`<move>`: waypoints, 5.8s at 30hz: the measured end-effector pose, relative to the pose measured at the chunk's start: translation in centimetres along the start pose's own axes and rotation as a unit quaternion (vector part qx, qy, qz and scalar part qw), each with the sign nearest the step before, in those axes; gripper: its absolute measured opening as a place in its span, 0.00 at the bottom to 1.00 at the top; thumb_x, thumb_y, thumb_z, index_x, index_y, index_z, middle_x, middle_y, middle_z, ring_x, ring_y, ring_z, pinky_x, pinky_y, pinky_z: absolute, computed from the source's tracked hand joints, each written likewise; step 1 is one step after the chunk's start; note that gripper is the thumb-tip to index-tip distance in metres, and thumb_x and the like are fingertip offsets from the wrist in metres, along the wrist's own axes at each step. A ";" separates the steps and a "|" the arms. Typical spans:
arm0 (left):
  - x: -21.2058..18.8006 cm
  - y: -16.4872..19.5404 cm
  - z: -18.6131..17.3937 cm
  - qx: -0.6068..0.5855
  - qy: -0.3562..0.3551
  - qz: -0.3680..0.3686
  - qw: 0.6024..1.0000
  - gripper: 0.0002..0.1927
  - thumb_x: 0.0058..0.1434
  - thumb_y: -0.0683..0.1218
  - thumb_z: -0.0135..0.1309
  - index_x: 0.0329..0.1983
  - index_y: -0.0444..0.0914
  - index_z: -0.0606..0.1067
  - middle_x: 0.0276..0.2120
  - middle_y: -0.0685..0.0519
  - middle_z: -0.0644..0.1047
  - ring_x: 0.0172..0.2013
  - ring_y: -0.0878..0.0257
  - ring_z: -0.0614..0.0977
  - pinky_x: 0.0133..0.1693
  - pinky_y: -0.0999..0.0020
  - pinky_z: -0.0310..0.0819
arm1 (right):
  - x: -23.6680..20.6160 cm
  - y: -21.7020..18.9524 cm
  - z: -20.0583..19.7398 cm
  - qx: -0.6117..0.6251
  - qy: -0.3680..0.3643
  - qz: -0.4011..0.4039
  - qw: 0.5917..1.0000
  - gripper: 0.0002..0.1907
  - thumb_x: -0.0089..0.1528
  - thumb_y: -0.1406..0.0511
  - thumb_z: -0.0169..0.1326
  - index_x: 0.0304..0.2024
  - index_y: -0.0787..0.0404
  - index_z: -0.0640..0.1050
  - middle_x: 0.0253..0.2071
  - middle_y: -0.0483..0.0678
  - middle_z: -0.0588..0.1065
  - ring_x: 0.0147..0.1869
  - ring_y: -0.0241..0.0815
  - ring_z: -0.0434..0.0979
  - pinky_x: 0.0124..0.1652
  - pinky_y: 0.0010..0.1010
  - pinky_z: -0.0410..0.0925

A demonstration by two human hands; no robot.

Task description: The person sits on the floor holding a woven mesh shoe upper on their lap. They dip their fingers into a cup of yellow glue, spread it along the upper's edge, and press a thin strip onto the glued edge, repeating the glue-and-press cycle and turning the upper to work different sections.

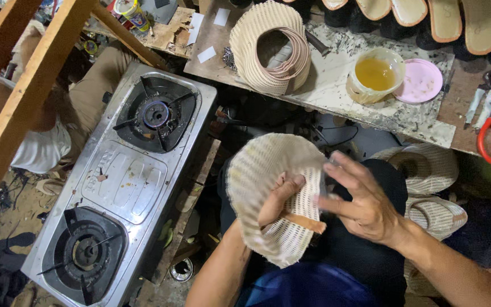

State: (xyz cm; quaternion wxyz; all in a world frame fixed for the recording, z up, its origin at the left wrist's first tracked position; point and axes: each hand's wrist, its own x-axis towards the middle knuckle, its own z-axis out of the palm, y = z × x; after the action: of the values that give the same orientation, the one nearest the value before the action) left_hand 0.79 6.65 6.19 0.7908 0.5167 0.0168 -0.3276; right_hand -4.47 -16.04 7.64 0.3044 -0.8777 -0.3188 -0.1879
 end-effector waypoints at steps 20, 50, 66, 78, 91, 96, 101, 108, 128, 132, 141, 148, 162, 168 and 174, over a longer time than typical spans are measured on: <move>-0.1 -8.9 1.6 0.048 -0.032 0.036 0.998 0.17 0.67 0.44 0.49 0.57 0.32 0.71 0.47 0.51 0.78 0.44 0.63 0.78 0.47 0.66 0.76 | -9.2 -6.2 4.4 0.500 0.293 0.398 0.711 0.62 0.53 0.70 0.69 0.78 0.60 0.42 0.56 0.49 0.71 0.58 0.38 0.73 0.59 0.34 0.68; -1.2 -11.6 -0.5 0.120 -0.041 -0.090 0.988 0.20 0.67 0.45 0.49 0.59 0.30 0.72 0.54 0.41 0.79 0.55 0.53 0.80 0.55 0.57 0.74 | -32.6 -0.2 3.5 -0.178 0.377 0.709 0.569 0.52 0.55 0.64 0.68 0.76 0.59 0.54 0.65 0.67 0.66 0.61 0.62 0.72 0.58 0.48 0.68; -0.2 -11.3 -2.2 0.098 0.006 -0.123 0.988 0.20 0.67 0.45 0.49 0.58 0.29 0.72 0.54 0.39 0.79 0.54 0.52 0.81 0.53 0.59 0.75 | -31.8 0.6 2.6 -0.282 0.399 0.643 0.590 0.41 0.61 0.66 0.63 0.74 0.63 0.61 0.59 0.64 0.71 0.57 0.64 0.75 0.55 0.50 0.70; 0.4 -12.1 -2.3 0.096 -0.012 -0.112 0.989 0.20 0.67 0.45 0.49 0.59 0.30 0.72 0.54 0.40 0.79 0.55 0.52 0.80 0.55 0.58 0.74 | -28.7 2.5 5.9 -0.216 0.357 0.683 0.600 0.40 0.59 0.62 0.63 0.72 0.55 0.63 0.56 0.60 0.75 0.50 0.58 0.79 0.50 0.45 0.72; 0.5 -10.2 0.6 -0.060 -0.061 -0.019 0.996 0.33 0.68 0.61 0.45 0.69 0.37 0.62 0.63 0.41 0.70 0.61 0.43 0.73 0.58 0.49 0.69 | -29.2 3.9 6.4 -0.039 0.312 0.750 0.582 0.48 0.58 0.61 0.66 0.77 0.59 0.59 0.37 0.54 0.75 0.38 0.45 0.75 0.43 0.35 0.72; 1.7 -7.9 4.3 -0.158 -0.117 0.079 0.977 0.36 0.69 0.64 0.46 0.74 0.43 0.58 0.68 0.41 0.64 0.65 0.39 0.69 0.61 0.48 0.67 | -25.4 3.9 4.8 0.179 0.521 0.544 0.633 0.33 0.67 0.69 0.57 0.74 0.67 0.63 0.43 0.48 0.73 0.43 0.37 0.76 0.47 0.30 0.73; 1.2 -8.4 9.0 -0.108 -0.169 0.240 0.950 0.37 0.71 0.66 0.48 0.78 0.51 0.54 0.75 0.45 0.55 0.70 0.39 0.66 0.65 0.44 0.63 | -14.5 -1.5 2.2 0.389 0.478 0.417 0.668 0.33 0.65 0.71 0.54 0.72 0.65 0.62 0.52 0.53 0.74 0.52 0.42 0.77 0.54 0.36 0.73; -0.3 -10.4 9.0 0.244 -0.254 0.496 0.794 0.43 0.71 0.67 0.49 0.83 0.59 0.44 0.81 0.41 0.39 0.79 0.37 0.53 0.73 0.40 0.52 | -5.7 -6.1 0.4 0.568 0.398 0.354 0.628 0.35 0.68 0.67 0.48 0.76 0.61 0.56 0.53 0.52 0.74 0.55 0.42 0.74 0.57 0.35 0.67; -1.3 -2.6 8.9 -0.512 -0.249 0.004 0.822 0.37 0.72 0.69 0.34 0.82 0.58 0.46 0.80 0.39 0.46 0.58 0.40 0.78 0.55 0.52 0.80 | -3.5 -4.2 -0.4 0.674 0.253 0.210 0.662 0.37 0.70 0.63 0.48 0.79 0.48 0.49 0.43 0.56 0.73 0.46 0.46 0.71 0.50 0.36 0.66; -1.0 -2.7 8.3 -0.520 -0.239 -0.028 0.820 0.37 0.73 0.67 0.36 0.82 0.57 0.45 0.81 0.37 0.49 0.54 0.43 0.79 0.53 0.50 0.81 | -3.4 -4.4 1.1 0.670 0.242 0.188 0.677 0.30 0.75 0.65 0.47 0.79 0.54 0.58 0.33 0.45 0.68 0.39 0.37 0.65 0.43 0.28 0.62; 2.4 -3.8 3.9 -0.222 -0.228 0.015 0.948 0.34 0.75 0.61 0.45 0.78 0.45 0.54 0.75 0.39 0.59 0.50 0.44 0.81 0.47 0.56 0.81 | -3.0 -0.3 1.3 0.602 0.412 0.311 0.610 0.26 0.72 0.68 0.45 0.73 0.60 0.65 0.35 0.50 0.71 0.38 0.38 0.67 0.49 0.38 0.64; 6.4 -1.7 0.2 -0.014 -0.099 0.087 0.991 0.24 0.72 0.51 0.50 0.65 0.33 0.69 0.60 0.42 0.76 0.50 0.53 0.82 0.48 0.62 0.79 | -5.8 1.8 0.2 0.508 0.387 0.277 0.718 0.37 0.68 0.71 0.47 0.81 0.63 0.60 0.34 0.45 0.68 0.41 0.37 0.67 0.57 0.44 0.66; 13.2 9.9 -0.5 0.454 0.082 0.263 0.847 0.33 0.64 0.50 0.55 0.72 0.39 0.61 0.49 0.43 0.82 0.43 0.54 0.84 0.49 0.63 0.75 | -7.6 0.0 3.9 0.343 0.280 0.354 0.824 0.35 0.66 0.69 0.51 0.75 0.64 0.59 0.31 0.41 0.69 0.34 0.28 0.67 0.48 0.25 0.71; 13.9 10.3 -1.2 0.428 0.058 0.306 0.848 0.26 0.67 0.48 0.54 0.68 0.39 0.68 0.48 0.45 0.83 0.44 0.59 0.85 0.48 0.64 0.78 | -7.6 -0.5 4.5 0.203 0.252 0.423 0.847 0.26 0.68 0.66 0.50 0.69 0.63 0.70 0.29 0.42 0.72 0.35 0.29 0.71 0.42 0.23 0.68; 13.8 10.9 -2.0 0.384 0.091 0.231 0.889 0.18 0.69 0.50 0.53 0.54 0.33 0.76 0.37 0.45 0.85 0.36 0.62 0.86 0.41 0.68 0.79 | -7.0 0.1 4.5 0.299 0.261 0.468 0.790 0.28 0.68 0.65 0.51 0.72 0.60 0.68 0.27 0.40 0.67 0.31 0.29 0.65 0.40 0.25 0.69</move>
State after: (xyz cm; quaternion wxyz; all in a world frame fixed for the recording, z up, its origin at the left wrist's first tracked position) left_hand 18.07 4.17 9.05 0.5789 0.7970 -0.1583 -0.0679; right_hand -8.85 -16.26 0.57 0.6737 -0.7024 0.1825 -0.1395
